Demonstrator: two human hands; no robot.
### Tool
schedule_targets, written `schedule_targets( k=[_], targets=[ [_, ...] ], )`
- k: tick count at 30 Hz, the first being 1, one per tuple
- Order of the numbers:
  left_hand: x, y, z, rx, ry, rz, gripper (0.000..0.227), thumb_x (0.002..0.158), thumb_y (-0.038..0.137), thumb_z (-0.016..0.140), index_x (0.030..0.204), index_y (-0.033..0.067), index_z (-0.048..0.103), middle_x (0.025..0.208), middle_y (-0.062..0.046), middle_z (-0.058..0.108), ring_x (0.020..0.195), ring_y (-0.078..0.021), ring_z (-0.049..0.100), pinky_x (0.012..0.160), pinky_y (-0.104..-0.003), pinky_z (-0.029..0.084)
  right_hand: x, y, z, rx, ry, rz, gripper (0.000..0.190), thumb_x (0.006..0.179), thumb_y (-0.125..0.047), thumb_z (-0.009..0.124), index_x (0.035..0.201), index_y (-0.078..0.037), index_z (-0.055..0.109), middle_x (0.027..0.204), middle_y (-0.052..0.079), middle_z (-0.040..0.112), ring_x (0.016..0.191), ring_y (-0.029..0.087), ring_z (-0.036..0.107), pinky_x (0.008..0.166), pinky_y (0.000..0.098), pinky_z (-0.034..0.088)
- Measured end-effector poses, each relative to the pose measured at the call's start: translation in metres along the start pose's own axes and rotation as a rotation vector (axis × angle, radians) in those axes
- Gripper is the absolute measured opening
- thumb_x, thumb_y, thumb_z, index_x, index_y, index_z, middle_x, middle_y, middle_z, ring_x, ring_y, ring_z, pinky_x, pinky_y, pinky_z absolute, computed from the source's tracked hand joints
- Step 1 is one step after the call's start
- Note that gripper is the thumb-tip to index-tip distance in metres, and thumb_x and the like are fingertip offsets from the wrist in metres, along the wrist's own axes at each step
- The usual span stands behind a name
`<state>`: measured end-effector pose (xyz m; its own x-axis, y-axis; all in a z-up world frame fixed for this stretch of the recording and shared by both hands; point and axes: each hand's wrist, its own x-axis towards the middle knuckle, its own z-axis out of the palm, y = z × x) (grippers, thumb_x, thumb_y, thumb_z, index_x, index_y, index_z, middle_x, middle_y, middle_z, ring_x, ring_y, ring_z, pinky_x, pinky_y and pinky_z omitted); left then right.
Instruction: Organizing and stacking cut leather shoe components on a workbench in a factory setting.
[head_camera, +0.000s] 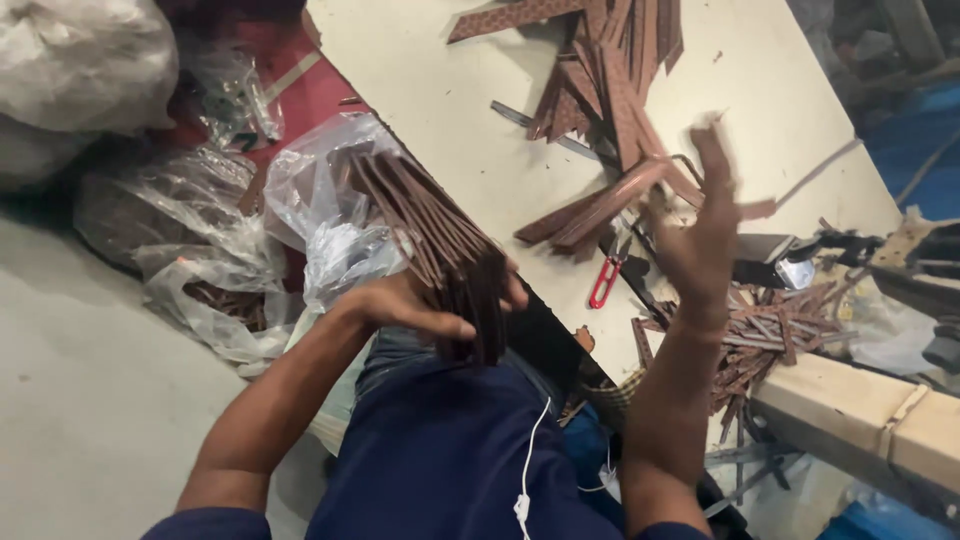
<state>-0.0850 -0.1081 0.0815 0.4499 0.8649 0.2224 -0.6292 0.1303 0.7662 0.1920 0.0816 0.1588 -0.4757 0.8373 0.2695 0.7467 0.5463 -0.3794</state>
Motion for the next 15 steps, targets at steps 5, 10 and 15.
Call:
schedule_targets(
  k=[5,10,15],
  targets=[
    [0.004,-0.029,-0.006,0.257,-0.24,-0.355,0.081,0.082,0.026,0.088,0.149,0.0016,0.05,0.144,-0.016,0.063,0.133,-0.0237,0.058,0.112,-0.038,0.049,-0.028,-0.112,-0.012,0.831,-0.667,-0.46,0.114,0.065,-0.034,0.094,0.157,-0.005,0.034,0.164,0.016,0.04,0.158,0.036,0.027,0.129,0.0581,0.012],
    [0.021,-0.035,-0.002,0.323,-0.257,-0.611,0.063,0.077,0.026,0.091,0.125,-0.0052,0.065,0.113,-0.019,0.068,0.107,-0.0287,0.065,0.093,-0.044,0.051,-0.068,-0.073,0.028,0.792,-0.459,-0.465,0.066,0.087,-0.021,0.09,0.146,-0.018,0.061,0.148,-0.002,0.063,0.151,0.015,0.054,0.137,0.0464,0.027],
    [0.037,-0.024,0.003,0.14,-0.337,-0.587,0.046,0.077,0.034,0.086,0.106,0.0005,0.074,0.095,-0.006,0.079,0.092,-0.0169,0.075,0.087,-0.033,0.061,-0.041,-0.099,0.001,0.781,-0.485,-0.441,0.087,0.072,-0.044,0.086,0.141,-0.002,0.052,0.153,0.016,0.049,0.15,0.034,0.037,0.128,0.0573,0.018]
  ],
)
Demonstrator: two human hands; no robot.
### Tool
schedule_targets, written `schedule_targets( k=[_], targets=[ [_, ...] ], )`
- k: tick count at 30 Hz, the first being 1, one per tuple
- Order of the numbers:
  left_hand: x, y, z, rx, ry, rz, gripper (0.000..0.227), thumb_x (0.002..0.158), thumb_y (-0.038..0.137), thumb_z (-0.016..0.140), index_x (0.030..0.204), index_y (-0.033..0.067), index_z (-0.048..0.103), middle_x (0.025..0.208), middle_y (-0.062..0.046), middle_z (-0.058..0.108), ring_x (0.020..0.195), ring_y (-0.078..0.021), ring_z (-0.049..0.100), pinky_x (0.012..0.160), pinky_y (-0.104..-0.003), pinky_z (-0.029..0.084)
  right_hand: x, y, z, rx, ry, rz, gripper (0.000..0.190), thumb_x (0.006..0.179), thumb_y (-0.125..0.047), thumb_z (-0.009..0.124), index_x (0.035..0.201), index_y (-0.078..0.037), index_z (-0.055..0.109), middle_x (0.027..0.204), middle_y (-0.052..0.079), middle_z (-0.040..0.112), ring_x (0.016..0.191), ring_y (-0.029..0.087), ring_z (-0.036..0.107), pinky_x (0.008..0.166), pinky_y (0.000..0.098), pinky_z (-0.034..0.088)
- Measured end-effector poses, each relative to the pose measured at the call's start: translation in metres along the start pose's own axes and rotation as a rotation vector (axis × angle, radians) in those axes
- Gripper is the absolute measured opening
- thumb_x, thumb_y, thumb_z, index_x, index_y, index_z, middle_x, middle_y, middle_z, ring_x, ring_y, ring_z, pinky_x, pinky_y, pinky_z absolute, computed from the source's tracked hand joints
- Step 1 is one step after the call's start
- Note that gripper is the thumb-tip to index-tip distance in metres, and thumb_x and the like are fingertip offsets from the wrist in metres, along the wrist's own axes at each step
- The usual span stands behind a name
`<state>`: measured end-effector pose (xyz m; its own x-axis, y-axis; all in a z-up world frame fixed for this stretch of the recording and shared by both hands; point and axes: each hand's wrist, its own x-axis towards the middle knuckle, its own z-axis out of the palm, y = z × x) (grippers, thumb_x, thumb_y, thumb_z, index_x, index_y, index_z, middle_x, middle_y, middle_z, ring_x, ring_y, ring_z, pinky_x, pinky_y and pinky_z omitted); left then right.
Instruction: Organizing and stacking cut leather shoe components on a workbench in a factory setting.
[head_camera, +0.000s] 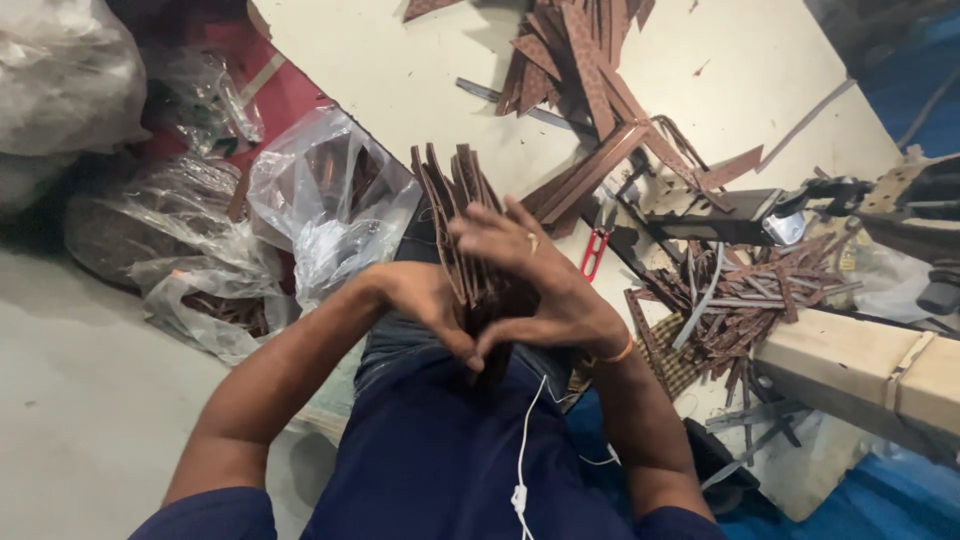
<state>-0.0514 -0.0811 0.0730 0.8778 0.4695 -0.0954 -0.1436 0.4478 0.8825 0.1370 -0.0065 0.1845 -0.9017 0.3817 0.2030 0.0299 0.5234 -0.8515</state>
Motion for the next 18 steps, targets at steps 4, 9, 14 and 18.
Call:
schedule_targets(
  k=[4,9,14,18],
  targets=[
    [0.0,-0.01,-0.003,0.432,0.025,-0.088,0.045,0.082,0.039,0.081,0.112,0.005,0.076,0.101,-0.007,0.078,0.096,-0.0179,0.073,0.089,-0.03,0.058,-0.024,0.017,0.017,-0.119,-0.042,-0.091,0.061,0.087,-0.032,0.085,0.14,-0.012,0.063,0.154,0.009,0.057,0.155,0.032,0.042,0.135,0.0546,0.026],
    [0.009,-0.046,0.013,0.385,-0.012,0.215,0.071,0.076,0.031,0.091,0.131,-0.0025,0.062,0.129,-0.018,0.064,0.12,-0.0261,0.06,0.103,-0.034,0.047,-0.05,0.02,0.036,-0.083,0.007,-0.123,0.059,0.084,-0.032,0.086,0.136,-0.011,0.065,0.15,0.011,0.057,0.15,0.033,0.044,0.129,0.0548,0.027],
    [0.014,-0.046,0.034,-0.007,0.21,0.184,0.067,0.077,0.034,0.089,0.129,0.0002,0.062,0.123,-0.011,0.068,0.115,-0.0184,0.063,0.098,-0.031,0.053,-0.061,0.027,0.031,-0.073,0.084,-0.004,0.054,0.087,-0.024,0.088,0.134,-0.008,0.067,0.14,0.006,0.067,0.145,0.029,0.057,0.13,0.0527,0.037],
    [0.019,-0.042,0.031,0.279,0.219,-0.144,0.052,0.083,0.037,0.087,0.103,-0.0078,0.07,0.093,-0.017,0.071,0.088,-0.0245,0.065,0.076,-0.037,0.054,-0.048,0.01,0.019,-0.063,0.058,-0.008,0.062,0.081,-0.026,0.088,0.132,-0.002,0.063,0.139,0.014,0.064,0.14,0.034,0.054,0.125,0.0557,0.033]
  ],
)
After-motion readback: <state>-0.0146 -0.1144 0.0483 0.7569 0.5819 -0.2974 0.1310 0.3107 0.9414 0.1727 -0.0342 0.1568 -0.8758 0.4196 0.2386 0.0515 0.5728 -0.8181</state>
